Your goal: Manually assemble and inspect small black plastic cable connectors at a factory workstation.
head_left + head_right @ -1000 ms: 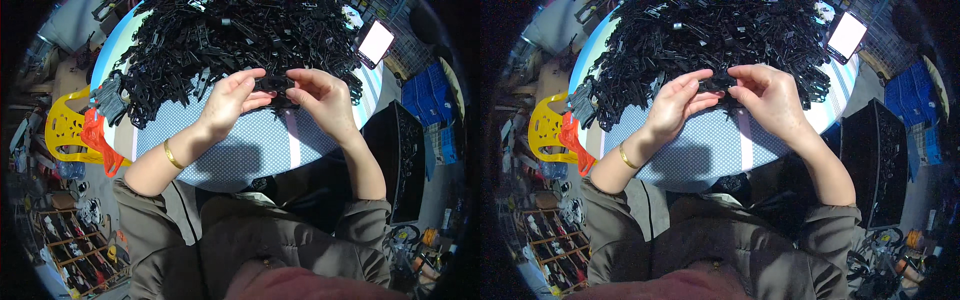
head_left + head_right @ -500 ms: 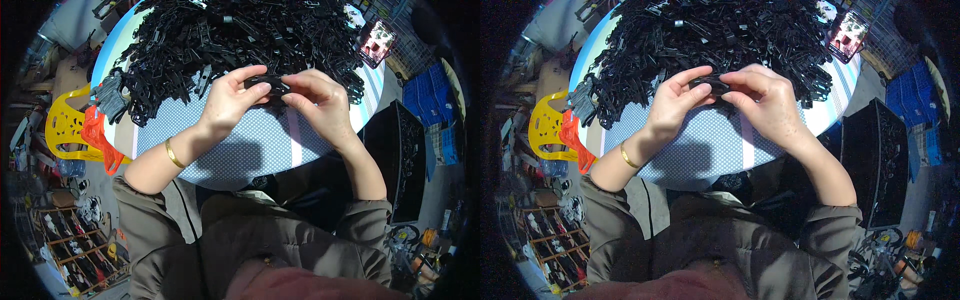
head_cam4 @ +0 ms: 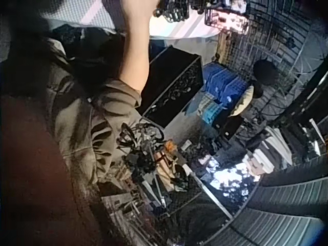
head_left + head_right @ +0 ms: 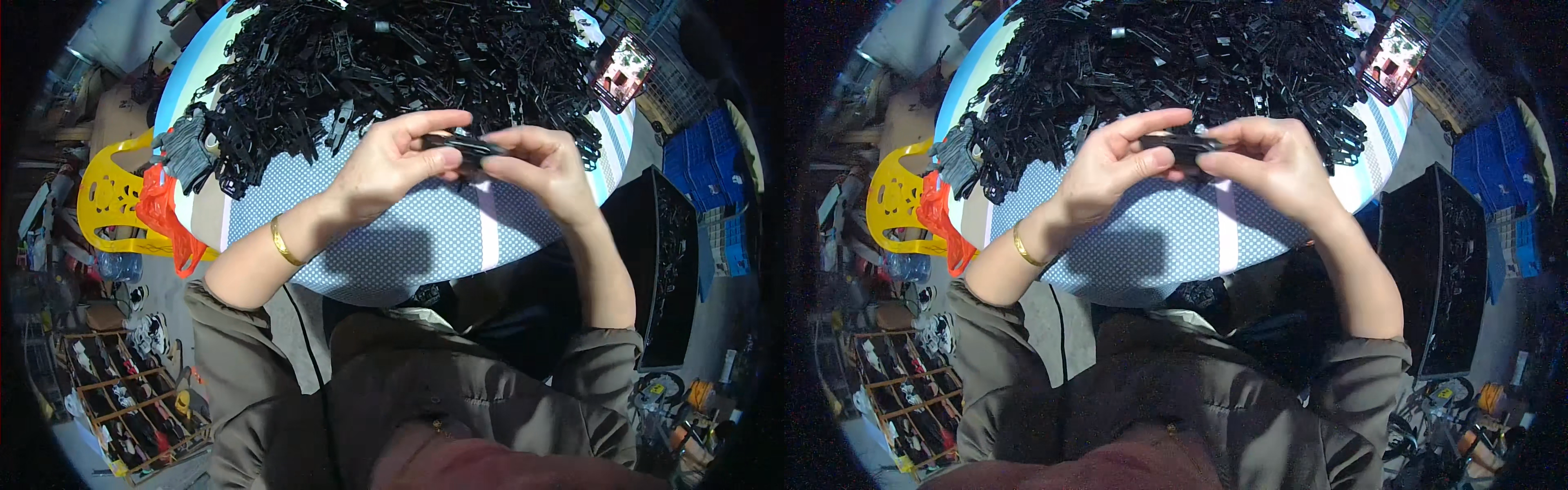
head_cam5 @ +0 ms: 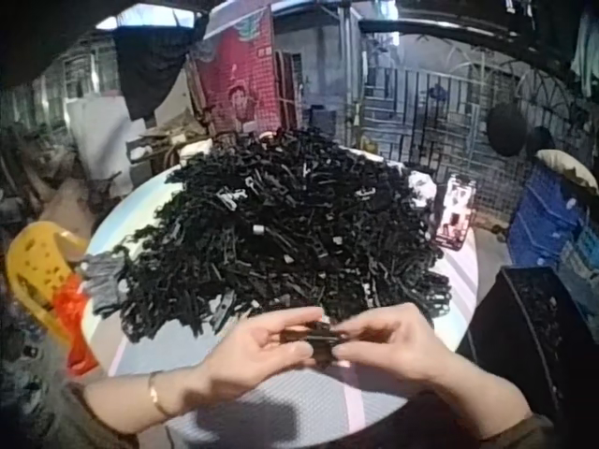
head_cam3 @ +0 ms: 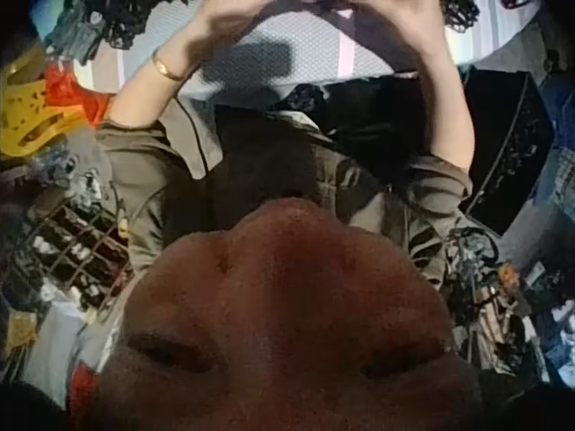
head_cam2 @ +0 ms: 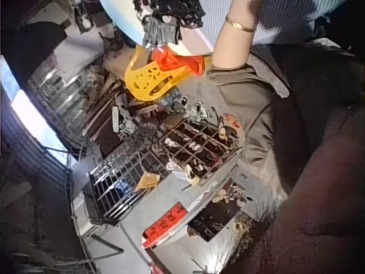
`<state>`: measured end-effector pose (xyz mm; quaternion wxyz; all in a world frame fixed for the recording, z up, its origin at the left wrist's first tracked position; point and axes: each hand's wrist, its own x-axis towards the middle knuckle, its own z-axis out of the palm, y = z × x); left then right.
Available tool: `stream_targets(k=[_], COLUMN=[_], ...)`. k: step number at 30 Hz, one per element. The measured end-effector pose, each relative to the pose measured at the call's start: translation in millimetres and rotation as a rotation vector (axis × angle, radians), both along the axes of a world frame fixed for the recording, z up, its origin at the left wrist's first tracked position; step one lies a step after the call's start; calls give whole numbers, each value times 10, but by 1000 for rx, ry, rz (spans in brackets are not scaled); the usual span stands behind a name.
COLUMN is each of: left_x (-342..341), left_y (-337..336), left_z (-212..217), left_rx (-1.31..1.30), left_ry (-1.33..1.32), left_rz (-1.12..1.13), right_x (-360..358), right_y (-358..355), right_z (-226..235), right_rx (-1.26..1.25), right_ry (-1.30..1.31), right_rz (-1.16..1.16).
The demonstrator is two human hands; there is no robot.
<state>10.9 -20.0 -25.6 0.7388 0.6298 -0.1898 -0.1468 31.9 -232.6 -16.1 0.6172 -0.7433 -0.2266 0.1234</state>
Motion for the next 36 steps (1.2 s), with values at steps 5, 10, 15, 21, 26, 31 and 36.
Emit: stream_targets(k=[5,10,15,21,26,31,36], left_x=[105,245,279,289,259,264,227], left_y=[189,552,482,423,399,319,267], left_z=[245,224,121,143,136,97,131], left_rx=[806,1418,1330,951,689,666,739], left_ry=[-603,-615,-648,-591,-377,-586,-805], left_rz=[293,616,517,519,421,651,819], right_x=[-72,-291,-143,-19,-24,-27,-17], right_y=[-339,-141,-156,-89,41,74,61], right_z=[305,266,194,-41,-142,-121,-5], right_rx=[-328,-721,-615,-721,-826,-820,-319], right_ry=[-113,-504,-492,-848,-961,-942,-445], right_rz=[436,627,429,-41,-63,-57,-108])
